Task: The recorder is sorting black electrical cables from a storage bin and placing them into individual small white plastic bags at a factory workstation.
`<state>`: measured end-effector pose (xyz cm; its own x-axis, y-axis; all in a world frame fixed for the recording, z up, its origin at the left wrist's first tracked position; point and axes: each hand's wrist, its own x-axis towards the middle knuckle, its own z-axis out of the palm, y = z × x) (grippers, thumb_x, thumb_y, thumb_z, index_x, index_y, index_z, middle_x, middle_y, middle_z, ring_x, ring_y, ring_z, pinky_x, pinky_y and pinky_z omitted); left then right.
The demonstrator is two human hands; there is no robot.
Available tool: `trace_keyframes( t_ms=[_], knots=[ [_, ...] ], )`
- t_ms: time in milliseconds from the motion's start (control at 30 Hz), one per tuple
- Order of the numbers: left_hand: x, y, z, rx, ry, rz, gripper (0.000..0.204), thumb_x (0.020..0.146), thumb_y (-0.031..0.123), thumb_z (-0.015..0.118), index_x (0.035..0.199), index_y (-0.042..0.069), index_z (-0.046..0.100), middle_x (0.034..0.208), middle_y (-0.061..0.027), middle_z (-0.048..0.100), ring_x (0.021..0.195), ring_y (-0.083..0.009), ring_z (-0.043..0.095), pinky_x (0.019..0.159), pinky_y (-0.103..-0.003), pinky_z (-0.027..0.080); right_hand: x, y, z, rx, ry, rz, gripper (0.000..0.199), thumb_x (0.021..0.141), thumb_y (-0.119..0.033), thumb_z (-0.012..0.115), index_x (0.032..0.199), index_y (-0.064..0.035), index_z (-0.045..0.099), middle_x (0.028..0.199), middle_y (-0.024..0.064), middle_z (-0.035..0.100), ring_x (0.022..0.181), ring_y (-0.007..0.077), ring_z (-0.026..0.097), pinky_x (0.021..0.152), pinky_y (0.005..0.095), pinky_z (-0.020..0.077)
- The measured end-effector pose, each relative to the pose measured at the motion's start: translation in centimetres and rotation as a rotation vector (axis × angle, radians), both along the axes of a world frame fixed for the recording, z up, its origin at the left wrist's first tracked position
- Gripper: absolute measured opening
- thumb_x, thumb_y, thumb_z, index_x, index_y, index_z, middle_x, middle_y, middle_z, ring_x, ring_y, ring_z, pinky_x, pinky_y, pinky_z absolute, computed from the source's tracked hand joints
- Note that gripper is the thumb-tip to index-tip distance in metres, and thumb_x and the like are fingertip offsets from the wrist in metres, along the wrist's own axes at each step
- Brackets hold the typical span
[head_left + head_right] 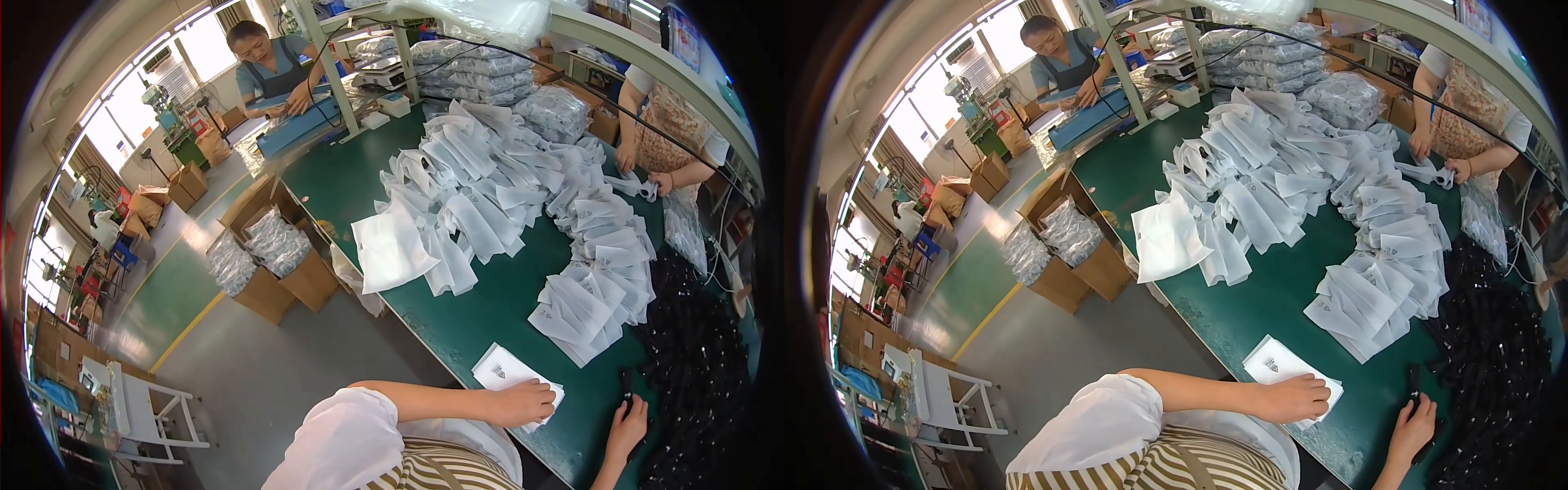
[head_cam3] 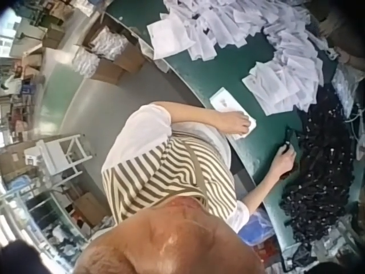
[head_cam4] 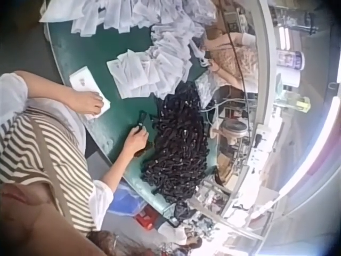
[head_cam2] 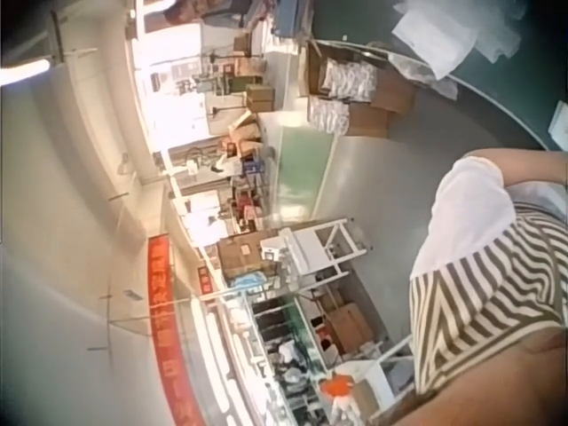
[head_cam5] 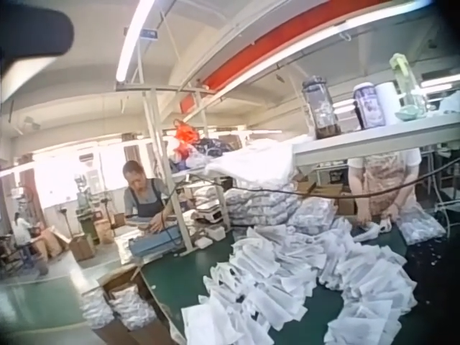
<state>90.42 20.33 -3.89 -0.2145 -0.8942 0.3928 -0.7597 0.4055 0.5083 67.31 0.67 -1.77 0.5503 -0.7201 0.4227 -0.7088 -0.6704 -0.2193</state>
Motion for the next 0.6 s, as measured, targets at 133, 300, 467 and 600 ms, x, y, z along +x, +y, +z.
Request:
trace_keyframes(
  t_ms=[133, 300, 467, 600],
  knots=[
    [-1.0, 0.3, 0.0, -0.043, 0.002, 0.031, 0.012, 0.08, 0.013, 0.064, 0.083, 0.006, 0.055, 0.09, -0.0092, 0.051, 0.092, -0.0262, 0.05, 0.077, -0.038, 0.041, -1.0, 1.0, -0.7, 0.016, -0.083, 0.116, 0.018, 0.092, -0.01, 0.056, 0.106, 0.0016, 0.058, 0.087, 0.0167, 0.058, 0.072, 0.0339, 0.058, 0.063, 0.0406, 0.048],
    [-1.6, -0.4, -0.8, -0.043, 0.026, 0.015, 0.01, 0.077, 0.011, 0.062, 0.082, 0.007, 0.054, 0.085, -0.0083, 0.052, 0.086, -0.0264, 0.053, 0.073, -0.04, 0.042, -2.0, 4.9, 1.3, 0.674, -0.335, -0.122, 0.022, 0.099, -0.018, 0.049, 0.103, -0.001, 0.062, 0.067, -0.0004, 0.047, 0.054, 0.0082, 0.044, 0.045, 0.0247, 0.0376],
    [-0.5, 0.2, 1.1, -0.042, 0.059, 0.065, 0.021, 0.072, 0.016, 0.071, 0.086, 0.01, 0.056, 0.084, -0.0069, 0.053, 0.081, -0.0276, 0.053, 0.071, -0.04, 0.041, 0.3, 6.5, 2.0, 0.794, -0.514, -0.063, 0.022, 0.099, -0.019, 0.05, 0.105, -0.0019, 0.064, 0.064, -0.0044, 0.042, 0.052, 0.0038, 0.041, 0.047, 0.0202, 0.035],
    [0.1, -0.3, 1.5, -0.05, 0.023, -0.005, 0.019, 0.073, 0.013, 0.073, 0.085, 0.011, 0.058, 0.083, -0.0054, 0.054, 0.079, -0.0255, 0.054, 0.069, -0.038, 0.04, 0.3, 7.8, 2.8, 0.781, -0.553, -0.072, 0.02, 0.098, -0.015, 0.051, 0.103, 0.0007, 0.063, 0.068, -0.0031, 0.046, 0.055, 0.0037, 0.045, 0.048, 0.0206, 0.037]
  ],
)
